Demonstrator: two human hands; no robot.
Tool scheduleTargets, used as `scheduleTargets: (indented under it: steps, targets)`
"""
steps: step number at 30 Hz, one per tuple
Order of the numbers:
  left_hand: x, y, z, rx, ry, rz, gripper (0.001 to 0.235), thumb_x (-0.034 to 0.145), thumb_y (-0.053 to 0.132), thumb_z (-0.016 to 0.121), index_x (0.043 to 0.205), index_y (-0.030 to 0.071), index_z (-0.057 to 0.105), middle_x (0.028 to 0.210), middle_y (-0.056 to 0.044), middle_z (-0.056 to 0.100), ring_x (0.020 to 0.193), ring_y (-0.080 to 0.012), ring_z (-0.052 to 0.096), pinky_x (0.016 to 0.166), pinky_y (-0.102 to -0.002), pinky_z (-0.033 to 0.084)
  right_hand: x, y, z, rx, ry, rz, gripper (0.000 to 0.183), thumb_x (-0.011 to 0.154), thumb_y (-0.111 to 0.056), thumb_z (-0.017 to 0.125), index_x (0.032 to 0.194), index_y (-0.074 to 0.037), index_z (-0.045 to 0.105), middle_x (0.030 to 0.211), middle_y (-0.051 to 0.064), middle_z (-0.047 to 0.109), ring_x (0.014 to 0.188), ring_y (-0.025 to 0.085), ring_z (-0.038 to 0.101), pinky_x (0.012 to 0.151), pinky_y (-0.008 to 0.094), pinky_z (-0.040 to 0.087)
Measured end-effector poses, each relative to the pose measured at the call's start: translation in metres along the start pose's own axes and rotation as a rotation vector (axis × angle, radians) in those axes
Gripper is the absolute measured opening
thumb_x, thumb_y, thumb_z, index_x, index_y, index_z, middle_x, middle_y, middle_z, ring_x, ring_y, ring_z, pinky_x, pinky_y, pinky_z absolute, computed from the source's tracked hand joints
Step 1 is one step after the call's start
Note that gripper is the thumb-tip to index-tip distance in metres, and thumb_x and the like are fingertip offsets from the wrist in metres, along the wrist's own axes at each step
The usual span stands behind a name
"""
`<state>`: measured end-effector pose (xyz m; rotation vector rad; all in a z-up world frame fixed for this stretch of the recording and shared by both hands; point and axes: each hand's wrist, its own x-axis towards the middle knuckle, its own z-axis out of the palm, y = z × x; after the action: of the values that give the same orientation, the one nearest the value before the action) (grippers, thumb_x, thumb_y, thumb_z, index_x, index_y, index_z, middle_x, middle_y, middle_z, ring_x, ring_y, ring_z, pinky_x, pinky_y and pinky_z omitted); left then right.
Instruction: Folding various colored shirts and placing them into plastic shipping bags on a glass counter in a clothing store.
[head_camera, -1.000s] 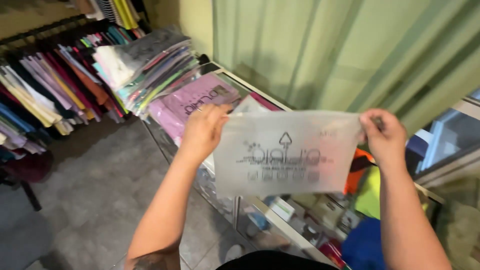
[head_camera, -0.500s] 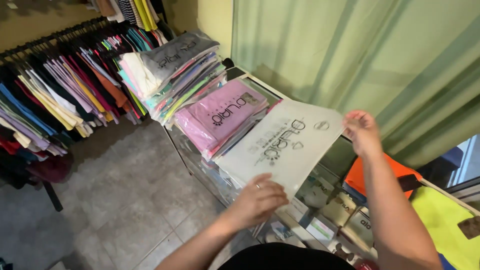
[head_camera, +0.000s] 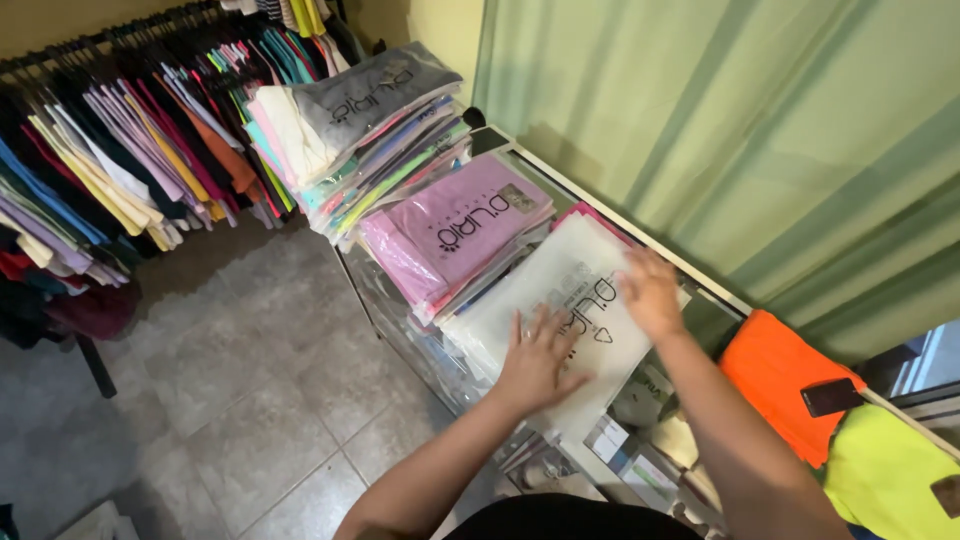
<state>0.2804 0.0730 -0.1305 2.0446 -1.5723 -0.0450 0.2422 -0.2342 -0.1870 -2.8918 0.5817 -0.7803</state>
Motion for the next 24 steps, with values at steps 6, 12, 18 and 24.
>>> scheduleTargets:
  steps: [6,12,18,24]
  targets:
    - [0.033,-0.021,0.000,0.093,-0.119,-0.322,0.096,0.088,0.080,0.041,0.164,0.022,0.029,0.171,-0.018,0.020,0.158,-0.0462,0.000,0.118,-0.076,-0.006,0.027,-0.074,0.007,-0.076,-0.409,-0.008,0.062,0.105,-0.052,0.042,0.164,-0.037,0.026,0.173,0.001,0.020,0.159,0.035,0.010,0.124,0.068,-0.001]
    - [0.035,-0.032,0.005,0.163,-0.300,-0.436,0.107,0.078,0.091,0.030,0.165,0.030,0.023,0.174,-0.009,0.012,0.159,-0.0410,-0.005,0.119,-0.076,-0.007,0.028,-0.091,0.018,-0.118,-0.583,0.005,0.066,0.103,-0.063,0.036,0.163,-0.049,0.013,0.175,-0.004,0.003,0.159,0.037,-0.002,0.122,0.070,-0.005]
    - [0.039,-0.026,-0.008,0.175,-0.390,-0.451,0.113,0.073,0.093,0.032,0.165,0.029,0.021,0.174,-0.010,0.010,0.159,-0.0421,-0.006,0.117,-0.078,-0.007,0.028,-0.091,0.018,-0.159,-0.600,-0.018,0.067,0.102,-0.070,0.029,0.163,-0.049,0.012,0.174,-0.004,0.006,0.159,0.038,0.002,0.121,0.072,-0.003]
    - [0.043,-0.020,-0.018,0.153,-0.453,-0.477,0.113,0.074,0.091,0.034,0.166,0.027,0.019,0.175,-0.010,0.009,0.159,-0.0425,-0.005,0.117,-0.078,-0.007,0.030,-0.101,0.006,-0.178,-0.675,0.012,0.068,0.102,-0.069,0.029,0.164,-0.047,0.012,0.175,-0.004,0.006,0.159,0.038,0.000,0.121,0.070,-0.003]
